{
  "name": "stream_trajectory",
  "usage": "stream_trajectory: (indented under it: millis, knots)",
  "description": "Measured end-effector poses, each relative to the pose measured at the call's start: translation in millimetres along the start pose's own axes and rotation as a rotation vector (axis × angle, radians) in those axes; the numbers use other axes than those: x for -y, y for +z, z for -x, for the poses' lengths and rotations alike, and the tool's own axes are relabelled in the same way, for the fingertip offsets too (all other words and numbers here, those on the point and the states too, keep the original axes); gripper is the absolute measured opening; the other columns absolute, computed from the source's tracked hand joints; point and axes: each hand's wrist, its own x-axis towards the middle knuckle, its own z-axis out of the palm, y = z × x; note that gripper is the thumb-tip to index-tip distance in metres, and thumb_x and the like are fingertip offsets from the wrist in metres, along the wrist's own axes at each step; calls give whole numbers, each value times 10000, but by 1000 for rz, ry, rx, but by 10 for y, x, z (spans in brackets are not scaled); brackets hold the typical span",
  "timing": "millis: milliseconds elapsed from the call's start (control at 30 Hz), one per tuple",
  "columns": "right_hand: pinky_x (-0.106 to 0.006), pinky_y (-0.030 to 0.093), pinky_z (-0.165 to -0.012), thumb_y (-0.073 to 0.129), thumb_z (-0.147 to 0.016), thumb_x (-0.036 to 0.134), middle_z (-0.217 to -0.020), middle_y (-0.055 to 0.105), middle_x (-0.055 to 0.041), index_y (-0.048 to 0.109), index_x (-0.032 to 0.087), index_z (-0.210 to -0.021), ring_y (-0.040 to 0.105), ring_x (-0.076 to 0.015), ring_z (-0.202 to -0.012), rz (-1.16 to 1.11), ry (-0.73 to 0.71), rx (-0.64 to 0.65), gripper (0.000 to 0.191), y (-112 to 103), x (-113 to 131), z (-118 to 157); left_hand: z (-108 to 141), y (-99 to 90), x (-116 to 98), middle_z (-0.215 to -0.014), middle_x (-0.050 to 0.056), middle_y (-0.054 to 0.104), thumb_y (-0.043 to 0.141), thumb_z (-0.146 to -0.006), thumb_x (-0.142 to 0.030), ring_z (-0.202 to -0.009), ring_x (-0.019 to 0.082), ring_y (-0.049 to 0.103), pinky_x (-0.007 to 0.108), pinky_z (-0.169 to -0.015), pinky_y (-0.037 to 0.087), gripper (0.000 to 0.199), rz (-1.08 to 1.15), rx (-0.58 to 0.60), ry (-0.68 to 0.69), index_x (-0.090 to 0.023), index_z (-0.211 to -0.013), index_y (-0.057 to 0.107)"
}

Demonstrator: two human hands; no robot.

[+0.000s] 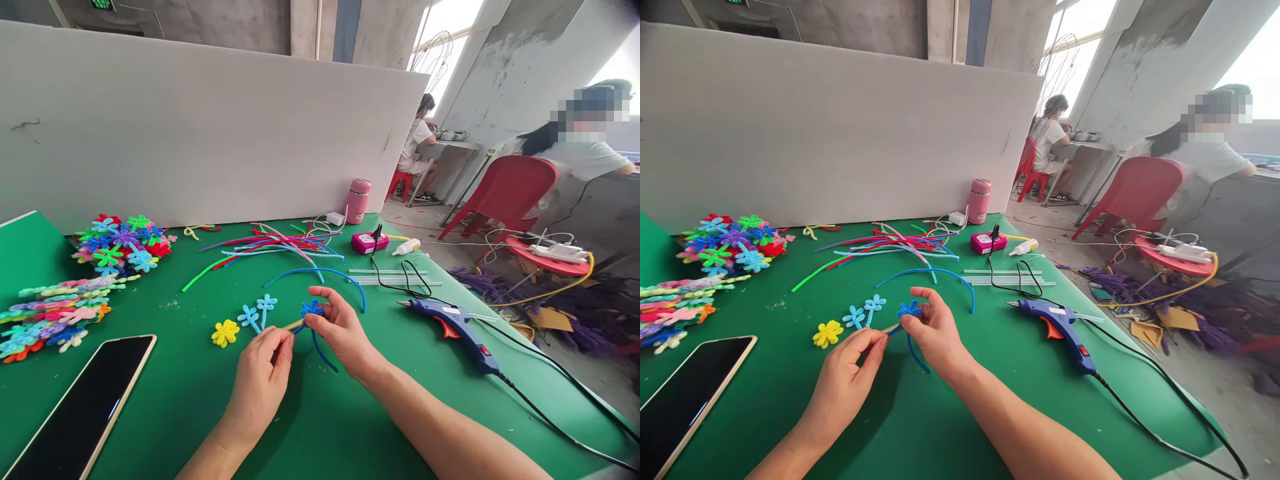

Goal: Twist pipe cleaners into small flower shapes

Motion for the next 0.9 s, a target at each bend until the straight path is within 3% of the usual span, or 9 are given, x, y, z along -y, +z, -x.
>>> stream_trajectory:
  millis: [233,433,633,900]
  knots:
    - [-214,301,-483,656,-624,305,-597,459,60,428,193,-1029,436,-84,-531,28,-20,8,479,-19,-54,-39,6,13,32,-551,0,499,501,-752,-262,-507,140,437,237,-505,350,202,37,9,-49,-200,-565,546]
    - [-216,330,-505,635,-682,281,-609,443,65,369,195,-1132,440,-86,-558,65,-25,166,530,-43,-140,-39,3,21,25,-598,2,505,516,-737,-260,-544,133,450,221,-506,359,176,147,101,-102,-181,-587,562]
    - [-232,347,-549,568,-754,294,-741,518,16,355,196,-1174,465,-96,-632,142,-46,253,481,-25,-98,22,14,35,82,-498,-53,364,536,-730,-355,-466,95,295,210,-428,250,236,284,24,-282,-174,-578,537]
    - [-227,350,-548,582,-720,224,-708,495,29,364,174,-1157,443,-83,-602,190,-49,259,491,-41,-70,2,8,34,75,-532,-46,408,564,-718,-379,-535,107,347,209,-489,289,231,459,29,-372,-173,-616,550]
